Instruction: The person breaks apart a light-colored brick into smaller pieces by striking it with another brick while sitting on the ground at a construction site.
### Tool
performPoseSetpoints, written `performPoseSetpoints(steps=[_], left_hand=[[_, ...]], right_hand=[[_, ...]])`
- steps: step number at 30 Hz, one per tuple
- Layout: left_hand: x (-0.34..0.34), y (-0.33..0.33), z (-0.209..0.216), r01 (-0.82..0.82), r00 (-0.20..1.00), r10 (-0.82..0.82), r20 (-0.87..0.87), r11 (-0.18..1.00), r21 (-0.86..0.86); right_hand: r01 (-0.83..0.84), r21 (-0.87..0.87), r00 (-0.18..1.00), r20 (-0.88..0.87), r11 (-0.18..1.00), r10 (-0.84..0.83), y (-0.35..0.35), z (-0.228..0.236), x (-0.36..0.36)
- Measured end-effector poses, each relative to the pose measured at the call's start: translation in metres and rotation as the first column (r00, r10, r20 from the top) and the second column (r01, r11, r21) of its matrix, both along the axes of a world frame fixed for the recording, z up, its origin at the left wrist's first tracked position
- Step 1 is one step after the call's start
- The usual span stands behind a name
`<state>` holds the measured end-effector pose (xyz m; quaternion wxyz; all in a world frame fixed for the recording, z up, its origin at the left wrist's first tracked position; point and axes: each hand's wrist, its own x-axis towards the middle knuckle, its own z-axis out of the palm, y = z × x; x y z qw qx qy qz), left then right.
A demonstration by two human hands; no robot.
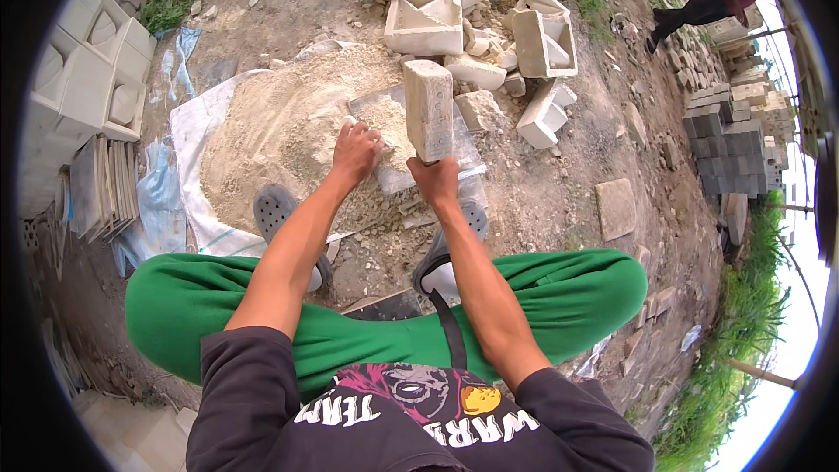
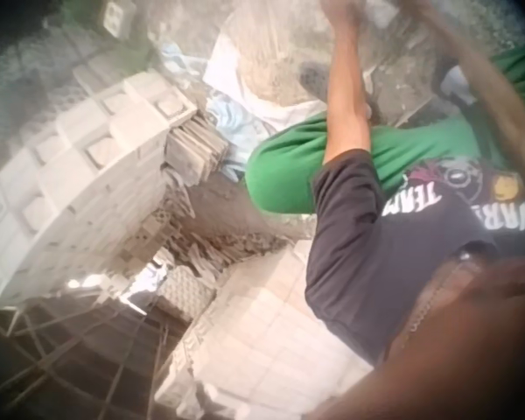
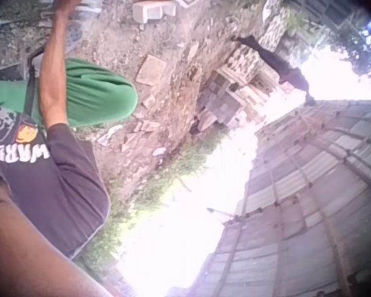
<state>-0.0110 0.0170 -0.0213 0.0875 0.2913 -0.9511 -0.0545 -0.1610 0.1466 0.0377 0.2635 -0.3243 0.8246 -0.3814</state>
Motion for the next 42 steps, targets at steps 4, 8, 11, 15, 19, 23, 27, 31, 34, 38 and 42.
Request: performPoseSetpoints(steps=[4,8,11,15,19,23,27,31,34,38,42], left_hand=[[-0.003,-0.003,-0.006,0.002,1.0,-0.002,-0.012,1.0,0.011],[-0.001,-0.005,-0.012,0.005,1.0,-0.006,-0.023,0.998,-0.057],[-0.001,-0.004,-0.009,-0.005,0.999,0.004,-0.045,1.0,-0.029],[0.002,-0.004,-0.01,-0.01,0.999,0.01,-0.052,1.0,-0.014],[-0.009,0.0,0.0,0.013,0.997,-0.013,-0.07,1.0,0.001],[0.001,-0.003,-0.009,-0.005,0.994,0.004,-0.111,1.0,-0.005],[0.0,-0.001,-0.014,-0.031,0.988,0.034,-0.148,0.999,0.024],[0.0,-0.002,-0.013,-0.019,0.99,0.025,-0.141,0.999,0.042],[-0.007,0.0,-0.006,-0.011,0.994,0.013,-0.105,1.0,0.017],[0.002,-0.002,-0.017,-0.014,0.988,0.007,-0.157,0.999,-0.041],[0.001,0.001,-0.013,-0.047,0.987,0.044,-0.152,0.999,-0.02]], right_hand=[[-0.146,0.377,0.989,0.059,0.915,0.133,0.02,-0.034,-0.002],[-0.049,0.215,0.998,0.059,0.975,0.037,0.027,-0.027,-0.004],[-0.012,0.071,0.999,0.051,0.997,0.009,0.009,0.002,-0.011],[0.009,-0.117,0.998,-0.063,0.993,-0.017,-0.004,0.016,-0.003],[-0.007,0.146,0.999,-0.048,0.989,0.014,0.023,-0.055,0.005],[0.005,0.134,1.0,0.01,0.991,-0.007,0.031,-0.048,0.007],[0.065,0.028,0.997,0.029,0.997,-0.066,0.01,0.002,0.001],[0.086,-0.085,0.996,0.005,0.993,-0.086,-0.003,0.013,0.004],[0.057,-0.025,0.998,0.037,0.998,-0.056,0.014,-0.033,0.011],[-0.073,0.29,0.995,0.089,0.954,0.049,0.024,-0.038,0.009],[-0.025,0.21,0.997,0.081,0.977,0.008,0.013,0.004,0.005]])
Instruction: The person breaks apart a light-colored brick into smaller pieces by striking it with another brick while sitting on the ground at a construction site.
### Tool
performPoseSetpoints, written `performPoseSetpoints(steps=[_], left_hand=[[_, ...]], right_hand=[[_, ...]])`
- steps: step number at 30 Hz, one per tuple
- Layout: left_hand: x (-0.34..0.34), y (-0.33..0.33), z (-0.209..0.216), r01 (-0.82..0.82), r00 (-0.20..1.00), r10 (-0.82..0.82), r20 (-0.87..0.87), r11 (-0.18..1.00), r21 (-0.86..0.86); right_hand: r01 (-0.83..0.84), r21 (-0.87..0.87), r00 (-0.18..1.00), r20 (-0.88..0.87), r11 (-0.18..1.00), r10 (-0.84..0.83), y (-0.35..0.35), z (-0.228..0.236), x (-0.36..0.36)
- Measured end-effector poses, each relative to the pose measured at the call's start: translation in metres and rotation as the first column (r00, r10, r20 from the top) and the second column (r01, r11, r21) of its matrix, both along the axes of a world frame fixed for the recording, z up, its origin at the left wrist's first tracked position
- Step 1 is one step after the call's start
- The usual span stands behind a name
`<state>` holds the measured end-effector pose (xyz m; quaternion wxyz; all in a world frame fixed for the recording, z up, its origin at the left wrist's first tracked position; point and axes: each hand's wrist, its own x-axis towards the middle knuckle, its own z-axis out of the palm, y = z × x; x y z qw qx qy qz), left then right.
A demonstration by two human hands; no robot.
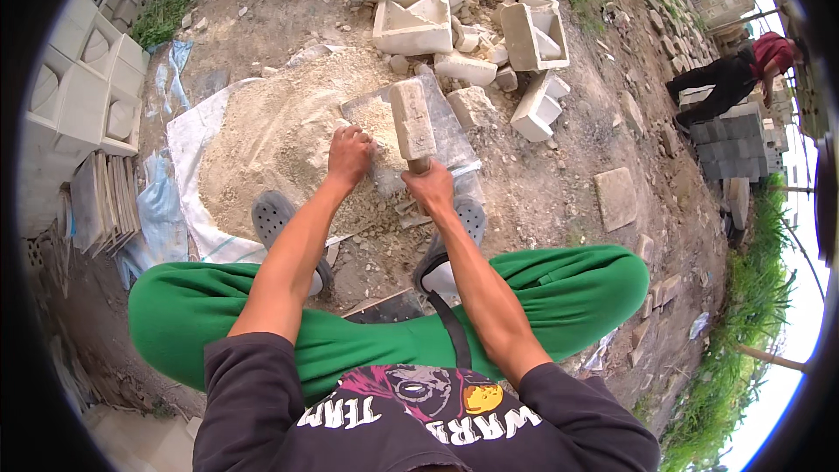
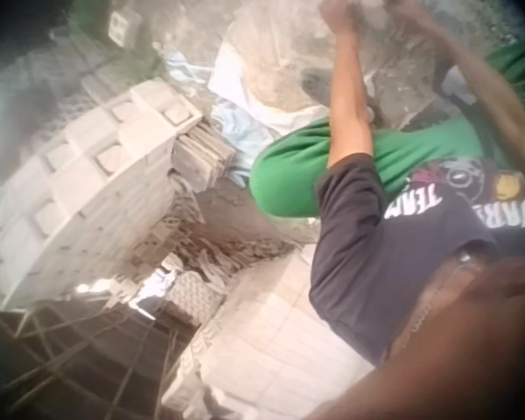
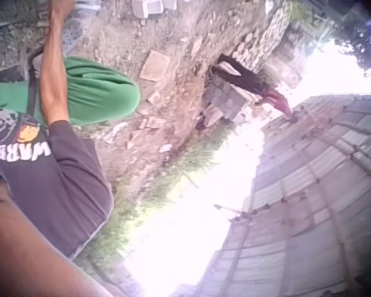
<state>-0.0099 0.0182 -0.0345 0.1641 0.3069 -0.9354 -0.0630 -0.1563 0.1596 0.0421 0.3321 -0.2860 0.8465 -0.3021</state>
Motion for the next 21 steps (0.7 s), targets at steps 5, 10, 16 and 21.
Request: performPoseSetpoints(steps=[5,10,16,21], left_hand=[[-0.004,0.0,0.003,0.032,0.999,-0.032,-0.033,0.999,0.0],[-0.004,-0.004,-0.003,0.041,0.999,-0.041,-0.017,0.998,-0.049],[0.001,-0.003,-0.004,0.02,0.999,-0.021,-0.026,1.0,-0.012],[-0.006,0.001,0.006,0.017,0.999,-0.018,0.028,1.0,0.009]], right_hand=[[0.055,-0.252,0.998,-0.007,0.966,-0.059,-0.016,0.017,0.0],[0.031,0.041,0.997,-0.068,0.999,-0.028,0.012,-0.049,0.023],[-0.032,0.087,0.999,-0.032,0.996,0.035,0.003,-0.02,0.009],[0.019,-0.122,0.993,-0.112,0.992,-0.033,-0.012,0.005,0.004]])
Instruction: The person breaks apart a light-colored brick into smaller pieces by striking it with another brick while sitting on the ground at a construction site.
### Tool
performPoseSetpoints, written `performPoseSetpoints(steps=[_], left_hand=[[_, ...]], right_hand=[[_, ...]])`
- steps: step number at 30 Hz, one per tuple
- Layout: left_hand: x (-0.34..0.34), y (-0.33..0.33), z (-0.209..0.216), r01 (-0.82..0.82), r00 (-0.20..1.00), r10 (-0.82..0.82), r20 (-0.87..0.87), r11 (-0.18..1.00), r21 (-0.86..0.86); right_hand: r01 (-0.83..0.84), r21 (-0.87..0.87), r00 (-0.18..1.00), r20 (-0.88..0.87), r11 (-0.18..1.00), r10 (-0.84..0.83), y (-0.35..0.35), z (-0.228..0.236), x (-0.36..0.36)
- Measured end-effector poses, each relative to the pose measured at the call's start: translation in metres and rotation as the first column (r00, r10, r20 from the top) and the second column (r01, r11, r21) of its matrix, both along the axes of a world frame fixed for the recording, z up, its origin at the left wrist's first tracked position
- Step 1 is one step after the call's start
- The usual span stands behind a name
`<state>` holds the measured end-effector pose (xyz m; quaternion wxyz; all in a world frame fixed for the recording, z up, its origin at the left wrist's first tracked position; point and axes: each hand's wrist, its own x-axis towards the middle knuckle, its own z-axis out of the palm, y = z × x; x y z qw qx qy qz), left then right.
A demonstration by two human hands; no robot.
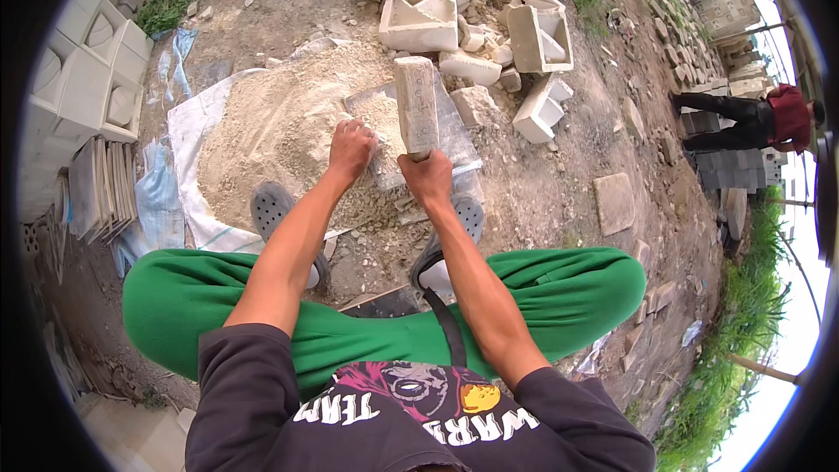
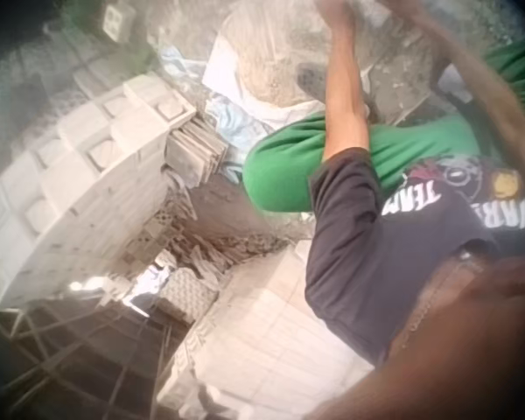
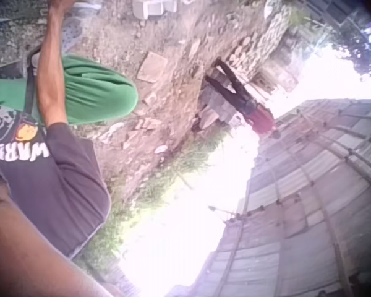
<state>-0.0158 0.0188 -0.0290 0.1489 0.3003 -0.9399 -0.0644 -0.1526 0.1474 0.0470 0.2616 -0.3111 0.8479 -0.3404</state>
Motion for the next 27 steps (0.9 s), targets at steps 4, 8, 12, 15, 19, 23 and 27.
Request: performPoseSetpoints(steps=[4,8,12,15,19,23,27], left_hand=[[0.002,-0.002,-0.005,-0.004,1.0,0.004,0.02,1.0,0.016],[0.004,-0.004,-0.01,0.0,0.999,0.002,0.049,0.999,-0.032],[0.003,-0.001,-0.004,-0.005,0.999,0.006,0.05,1.0,-0.02],[-0.001,-0.008,0.005,0.041,0.998,-0.04,0.047,0.999,-0.022],[-0.014,-0.006,0.033,0.0,0.964,-0.048,0.26,0.984,0.18],[-0.011,-0.009,0.026,-0.036,0.973,-0.029,0.23,0.962,0.272],[-0.011,-0.009,0.019,-0.059,0.982,0.034,0.186,0.99,0.13]], right_hand=[[-0.039,0.085,0.997,-0.065,0.996,0.045,0.017,-0.027,0.017],[-0.051,0.285,0.986,0.167,0.957,0.003,0.03,-0.042,0.012],[-0.084,0.357,0.993,0.11,0.931,0.047,0.02,-0.042,-0.014],[0.022,0.241,0.992,0.119,0.97,-0.052,0.026,-0.048,-0.016],[0.091,0.281,0.991,0.071,0.955,-0.115,0.039,-0.067,-0.03],[0.097,0.283,0.989,0.083,0.954,-0.125,0.039,-0.069,-0.027],[0.077,0.264,0.988,0.105,0.961,-0.108,0.039,-0.068,-0.027]])
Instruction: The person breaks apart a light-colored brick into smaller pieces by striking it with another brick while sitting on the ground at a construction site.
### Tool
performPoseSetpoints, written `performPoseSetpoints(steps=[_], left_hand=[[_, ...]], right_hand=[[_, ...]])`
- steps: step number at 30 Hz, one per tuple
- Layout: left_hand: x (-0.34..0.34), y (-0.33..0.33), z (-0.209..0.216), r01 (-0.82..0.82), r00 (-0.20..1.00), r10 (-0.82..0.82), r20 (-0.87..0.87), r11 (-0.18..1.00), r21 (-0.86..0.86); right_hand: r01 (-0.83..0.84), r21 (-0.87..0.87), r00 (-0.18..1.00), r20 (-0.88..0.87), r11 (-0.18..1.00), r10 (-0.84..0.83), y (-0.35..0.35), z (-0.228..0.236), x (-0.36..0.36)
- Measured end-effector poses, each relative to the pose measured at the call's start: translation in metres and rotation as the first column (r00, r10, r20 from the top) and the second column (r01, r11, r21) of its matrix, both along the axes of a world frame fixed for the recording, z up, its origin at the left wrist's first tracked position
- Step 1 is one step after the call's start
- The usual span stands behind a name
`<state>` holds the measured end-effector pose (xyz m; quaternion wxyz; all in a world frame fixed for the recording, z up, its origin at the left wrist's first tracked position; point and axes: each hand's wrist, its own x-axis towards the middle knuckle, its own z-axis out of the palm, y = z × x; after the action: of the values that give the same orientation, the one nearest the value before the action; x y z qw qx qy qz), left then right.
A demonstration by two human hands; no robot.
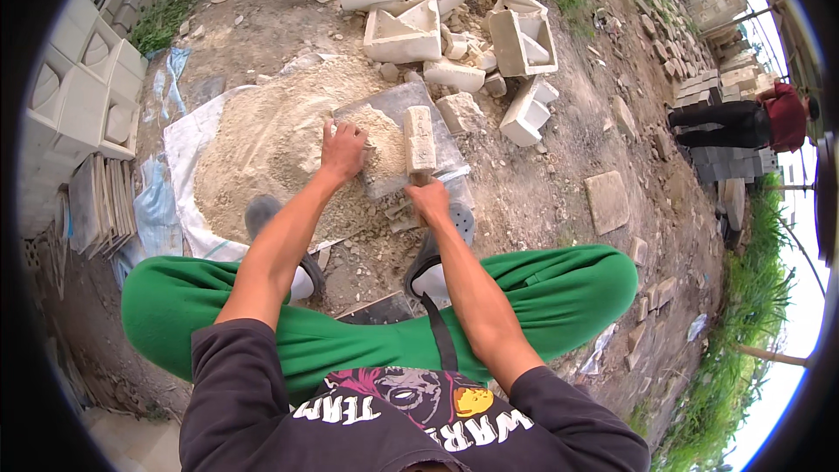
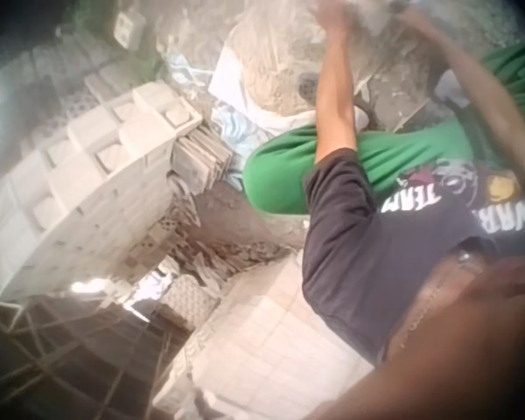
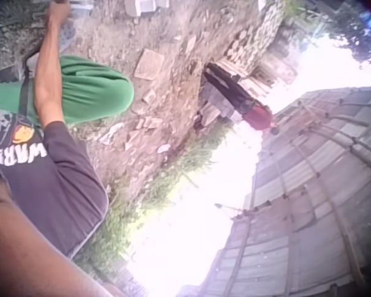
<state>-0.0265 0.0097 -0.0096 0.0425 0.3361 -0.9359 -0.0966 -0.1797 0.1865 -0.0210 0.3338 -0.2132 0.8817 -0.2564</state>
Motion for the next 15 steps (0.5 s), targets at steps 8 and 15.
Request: performPoseSetpoints(steps=[8,15], left_hand=[[-0.005,0.011,0.001,-0.018,0.999,0.02,0.034,0.998,-0.057],[0.008,0.012,-0.001,0.032,0.97,-0.062,-0.235,0.991,-0.127]], right_hand=[[0.015,-0.033,1.0,0.0,0.999,-0.015,0.003,-0.013,-0.003],[0.001,-0.018,1.0,-0.013,1.0,-0.001,-0.002,-0.008,-0.005]])
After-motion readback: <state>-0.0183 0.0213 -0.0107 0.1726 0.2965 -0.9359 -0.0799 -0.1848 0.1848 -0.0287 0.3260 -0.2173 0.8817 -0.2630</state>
